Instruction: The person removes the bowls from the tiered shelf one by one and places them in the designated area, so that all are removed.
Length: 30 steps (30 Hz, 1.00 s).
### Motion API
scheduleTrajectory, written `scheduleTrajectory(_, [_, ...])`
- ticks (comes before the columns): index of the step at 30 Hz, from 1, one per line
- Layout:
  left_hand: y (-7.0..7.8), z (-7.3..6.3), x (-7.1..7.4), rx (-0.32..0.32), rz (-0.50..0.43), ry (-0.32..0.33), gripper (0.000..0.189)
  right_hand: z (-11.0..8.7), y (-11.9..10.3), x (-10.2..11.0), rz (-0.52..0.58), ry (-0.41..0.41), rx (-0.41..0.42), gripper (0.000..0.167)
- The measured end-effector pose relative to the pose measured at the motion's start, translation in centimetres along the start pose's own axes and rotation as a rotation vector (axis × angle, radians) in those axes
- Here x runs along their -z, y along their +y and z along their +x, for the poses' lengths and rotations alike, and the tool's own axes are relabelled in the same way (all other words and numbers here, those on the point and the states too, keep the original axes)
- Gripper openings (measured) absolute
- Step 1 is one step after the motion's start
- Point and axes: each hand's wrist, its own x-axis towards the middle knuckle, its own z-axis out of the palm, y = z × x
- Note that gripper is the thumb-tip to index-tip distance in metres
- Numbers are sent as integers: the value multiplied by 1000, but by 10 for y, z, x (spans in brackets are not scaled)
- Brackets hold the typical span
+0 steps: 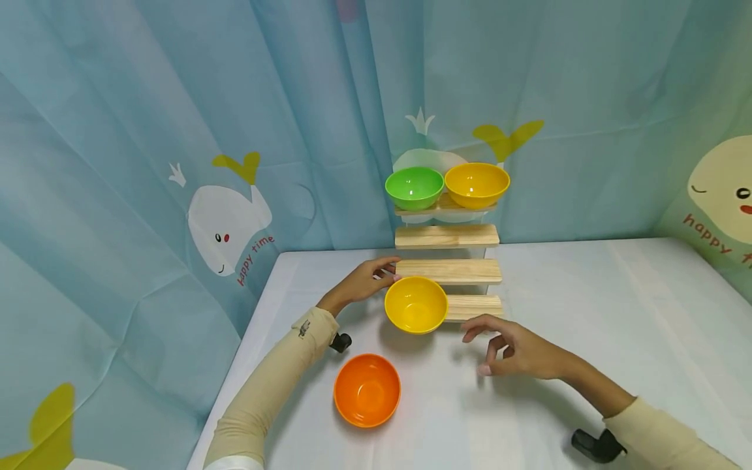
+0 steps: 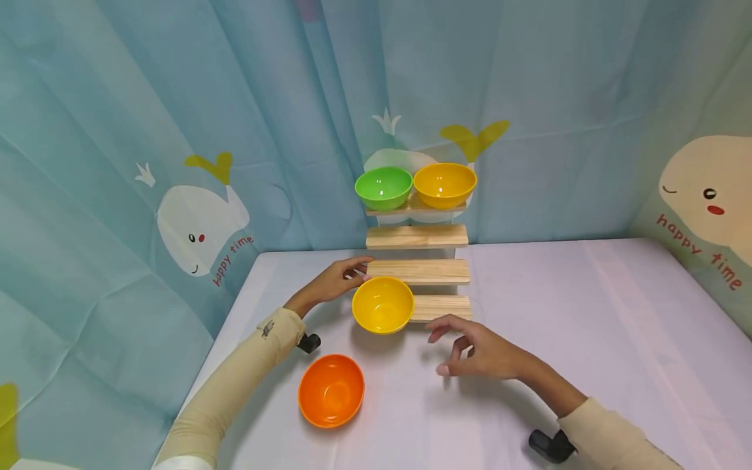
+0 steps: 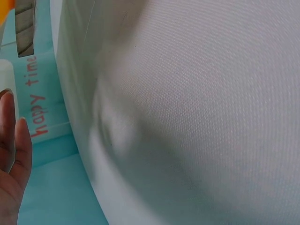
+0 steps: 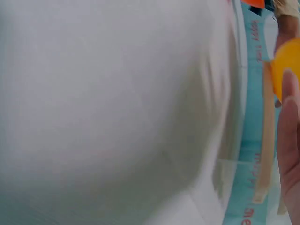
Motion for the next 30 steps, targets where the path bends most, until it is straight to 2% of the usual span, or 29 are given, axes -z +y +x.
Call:
scheduleTrajectory(5, [0,0,1,5,-4,4,51,8,-3,8,-55,181,19,63])
scheduleTrajectory(11, [-1,0,1,-1,-31,1,51,22,-1,7,-71,275,0,71])
scheduleTrajectory(16, [-2,1,-1,-4,-31,4,52,35,3,0,-68,298,-42,82])
scheduleTrajectory(23, [-2,0,-1,9,-26,7,50,50,5,-13,-16,273,-88,96])
scheduleTrajectory(30, [-3,2,-1,16,-19,5,50,60,5,-19,1,269,-85,109])
